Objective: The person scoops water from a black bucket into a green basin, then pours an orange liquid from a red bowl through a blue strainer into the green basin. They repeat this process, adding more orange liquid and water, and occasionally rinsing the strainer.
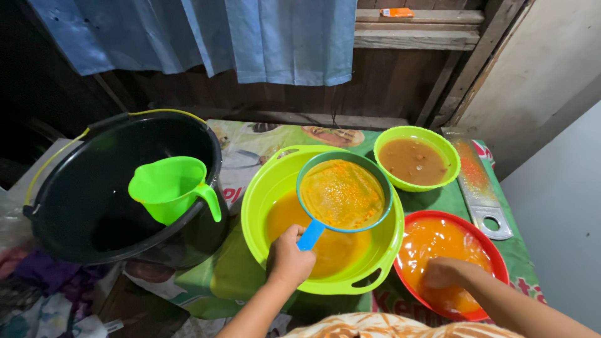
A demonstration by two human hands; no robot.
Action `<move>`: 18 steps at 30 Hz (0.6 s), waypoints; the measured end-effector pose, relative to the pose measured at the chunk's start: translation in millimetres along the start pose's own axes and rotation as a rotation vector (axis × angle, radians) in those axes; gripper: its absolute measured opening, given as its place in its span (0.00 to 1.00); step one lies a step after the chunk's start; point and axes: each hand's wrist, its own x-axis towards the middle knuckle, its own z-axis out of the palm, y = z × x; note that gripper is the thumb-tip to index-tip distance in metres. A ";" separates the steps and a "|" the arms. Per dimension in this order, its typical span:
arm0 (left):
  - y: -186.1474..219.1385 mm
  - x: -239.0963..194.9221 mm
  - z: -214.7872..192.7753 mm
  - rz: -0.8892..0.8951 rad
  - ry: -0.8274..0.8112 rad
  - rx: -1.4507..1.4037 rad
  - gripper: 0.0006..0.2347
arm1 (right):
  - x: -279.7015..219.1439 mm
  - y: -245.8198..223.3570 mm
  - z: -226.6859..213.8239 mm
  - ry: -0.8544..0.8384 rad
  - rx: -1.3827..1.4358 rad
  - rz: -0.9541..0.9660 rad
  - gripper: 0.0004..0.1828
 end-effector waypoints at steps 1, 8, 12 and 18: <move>1.4 0.1 0.1 -0.009 -0.009 0.012 0.13 | 7.3 -1.6 1.5 -0.019 -0.029 -0.017 0.19; 7.8 0.3 -3.8 -0.040 -0.037 0.052 0.12 | 15.9 -12.7 3.1 0.016 -0.189 -0.238 0.15; 8.2 1.6 -3.6 0.006 -0.019 0.031 0.12 | -11.9 -25.1 -9.3 0.127 0.678 0.092 0.16; 11.0 4.2 -2.7 -0.014 -0.036 0.014 0.12 | -37.4 -40.9 -47.0 0.561 0.619 0.142 0.13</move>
